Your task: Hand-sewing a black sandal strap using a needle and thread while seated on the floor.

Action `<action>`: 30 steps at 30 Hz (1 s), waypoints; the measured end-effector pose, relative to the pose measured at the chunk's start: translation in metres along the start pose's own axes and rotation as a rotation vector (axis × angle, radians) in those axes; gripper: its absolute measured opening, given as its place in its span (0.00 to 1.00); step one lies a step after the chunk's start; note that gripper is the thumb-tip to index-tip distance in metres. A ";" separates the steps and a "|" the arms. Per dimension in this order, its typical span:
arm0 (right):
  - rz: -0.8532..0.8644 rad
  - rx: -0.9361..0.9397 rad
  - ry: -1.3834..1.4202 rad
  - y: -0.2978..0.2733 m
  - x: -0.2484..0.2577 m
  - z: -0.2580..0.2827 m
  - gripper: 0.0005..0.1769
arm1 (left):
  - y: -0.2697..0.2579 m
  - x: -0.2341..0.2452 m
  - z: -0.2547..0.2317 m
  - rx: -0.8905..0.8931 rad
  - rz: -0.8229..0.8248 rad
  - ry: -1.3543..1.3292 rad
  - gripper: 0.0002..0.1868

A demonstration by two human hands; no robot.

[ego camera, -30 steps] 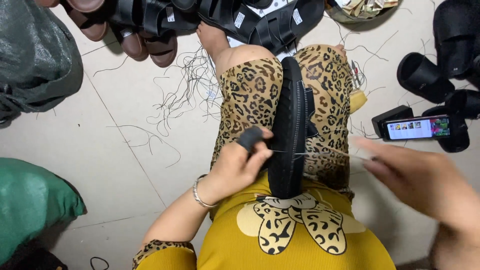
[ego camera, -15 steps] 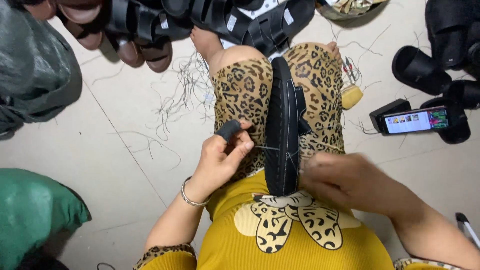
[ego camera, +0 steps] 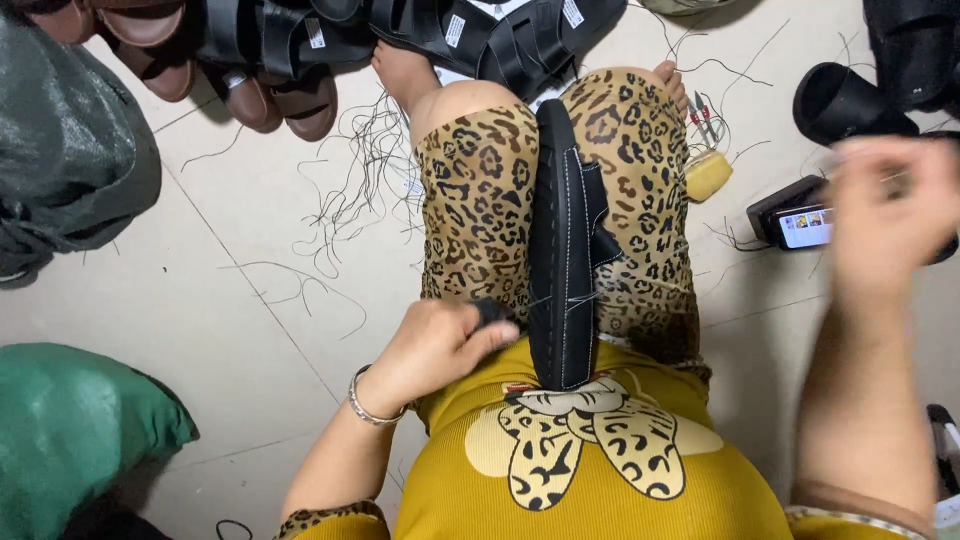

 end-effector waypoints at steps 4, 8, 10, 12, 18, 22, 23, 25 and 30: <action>0.090 -0.367 -0.026 0.005 0.022 -0.029 0.11 | -0.002 -0.011 -0.008 -0.224 0.316 -0.547 0.17; 0.417 -0.121 0.506 0.019 -0.038 0.120 0.11 | 0.028 0.007 -0.025 -0.121 0.135 -1.298 0.15; 0.813 -0.241 0.323 0.011 -0.051 0.153 0.11 | 0.047 0.049 -0.057 -0.231 -0.203 -0.841 0.09; 1.219 -0.366 0.120 -0.005 -0.053 0.164 0.24 | 0.065 0.075 -0.070 -0.313 -0.514 -0.373 0.06; 0.796 -0.128 0.742 0.035 -0.054 0.194 0.05 | 0.110 0.096 -0.062 -0.323 -0.523 -1.041 0.16; 0.673 -0.721 1.524 0.023 -0.082 0.173 0.16 | 0.126 0.082 -0.009 -0.195 -0.387 -1.627 0.15; 0.612 -0.810 1.404 0.015 -0.089 0.154 0.18 | 0.127 0.081 0.007 -0.164 -0.418 -1.628 0.15; 0.671 -1.008 1.069 0.012 -0.072 0.135 0.16 | 0.117 0.088 0.046 -0.115 -0.377 -1.526 0.13; 0.406 -0.516 0.244 0.054 -0.024 0.099 0.26 | 0.066 0.131 0.087 0.126 -0.863 0.416 0.14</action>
Point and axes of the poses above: each hand's wrist, its own y-axis towards the middle knuckle, its own x-axis out of the back of the hand, z = x × y, the point moved 5 cm from there along y, towards the middle knuckle, and after that the axes turned 8 degrees about -z, right-handed, at the moved point
